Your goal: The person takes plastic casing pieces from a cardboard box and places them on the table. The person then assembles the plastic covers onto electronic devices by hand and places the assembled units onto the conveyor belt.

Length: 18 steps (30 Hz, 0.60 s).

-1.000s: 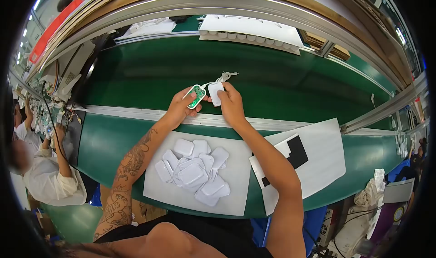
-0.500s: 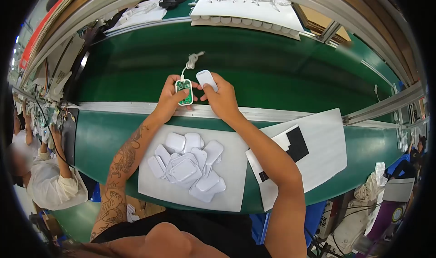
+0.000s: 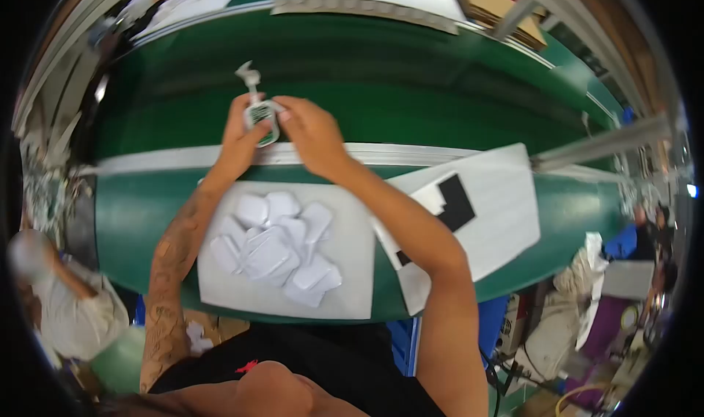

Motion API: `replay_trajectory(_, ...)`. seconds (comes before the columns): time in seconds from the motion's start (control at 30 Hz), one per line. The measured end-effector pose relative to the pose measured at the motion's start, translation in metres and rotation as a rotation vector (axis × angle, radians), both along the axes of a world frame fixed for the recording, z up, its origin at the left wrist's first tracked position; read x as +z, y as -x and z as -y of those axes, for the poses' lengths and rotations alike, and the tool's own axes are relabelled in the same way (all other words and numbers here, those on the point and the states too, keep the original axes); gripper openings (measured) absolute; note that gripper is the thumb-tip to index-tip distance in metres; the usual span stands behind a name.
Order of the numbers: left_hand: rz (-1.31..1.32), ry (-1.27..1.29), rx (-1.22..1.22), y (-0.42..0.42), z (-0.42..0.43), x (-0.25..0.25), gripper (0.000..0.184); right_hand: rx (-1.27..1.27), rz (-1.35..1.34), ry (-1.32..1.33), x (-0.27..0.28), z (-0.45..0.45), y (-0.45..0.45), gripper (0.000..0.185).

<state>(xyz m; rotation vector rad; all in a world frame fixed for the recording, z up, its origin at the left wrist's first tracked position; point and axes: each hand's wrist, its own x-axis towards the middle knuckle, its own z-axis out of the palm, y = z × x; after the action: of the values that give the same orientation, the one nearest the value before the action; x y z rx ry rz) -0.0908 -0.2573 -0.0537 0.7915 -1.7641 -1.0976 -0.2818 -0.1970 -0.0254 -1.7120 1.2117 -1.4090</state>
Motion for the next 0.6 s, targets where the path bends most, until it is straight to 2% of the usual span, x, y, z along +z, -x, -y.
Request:
replay_trajectory(0.03, -0.032, -0.111, 0.004, -0.001, 0.001, 0.001, 0.055, -0.054, -0.049, 0.053, 0.0, -0.001, 0.003, 0.035)
replay_trajectory(0.1, -0.125, -0.419, 0.067, 0.003, -0.012, 0.021, 0.058, -0.023, 0.065, -0.037, 0.0, -0.005, 0.0, 0.044)
replay_trajectory(0.13, -0.161, -0.415, 0.017, -0.006, 0.003, -0.002, 0.058, -0.086, -0.108, 0.184, -0.005, -0.001, 0.003, 0.051)
replay_trajectory(0.17, -0.174, -0.442, 0.025, -0.008, 0.004, -0.002, 0.057, -0.046, -0.022, 0.132, -0.006, -0.002, 0.001, 0.052)
replay_trajectory(0.2, -0.159, -0.463, 0.044, -0.009, 0.006, -0.002, 0.054, -0.074, -0.072, 0.183, -0.005, -0.003, 0.001, 0.053)
replay_trajectory(0.23, -0.186, -0.39, 0.009, -0.014, 0.019, -0.026, 0.051, -0.087, -0.128, 0.236, -0.002, -0.004, 0.002, 0.054)
replay_trajectory(0.37, -0.181, -0.362, 0.032, -0.006, 0.013, -0.01, 0.044, 0.018, -0.07, 0.168, 0.001, -0.007, 0.001, 0.053)
replay_trajectory(0.47, -0.166, -0.455, -0.021, -0.005, 0.018, -0.006, 0.041, 0.006, -0.104, 0.152, 0.002, -0.009, 0.003, 0.055)
replay_trajectory(0.6, -0.153, -0.436, -0.053, 0.001, 0.008, 0.005, 0.042, -0.045, -0.177, 0.249, 0.001, -0.007, 0.007, 0.053)
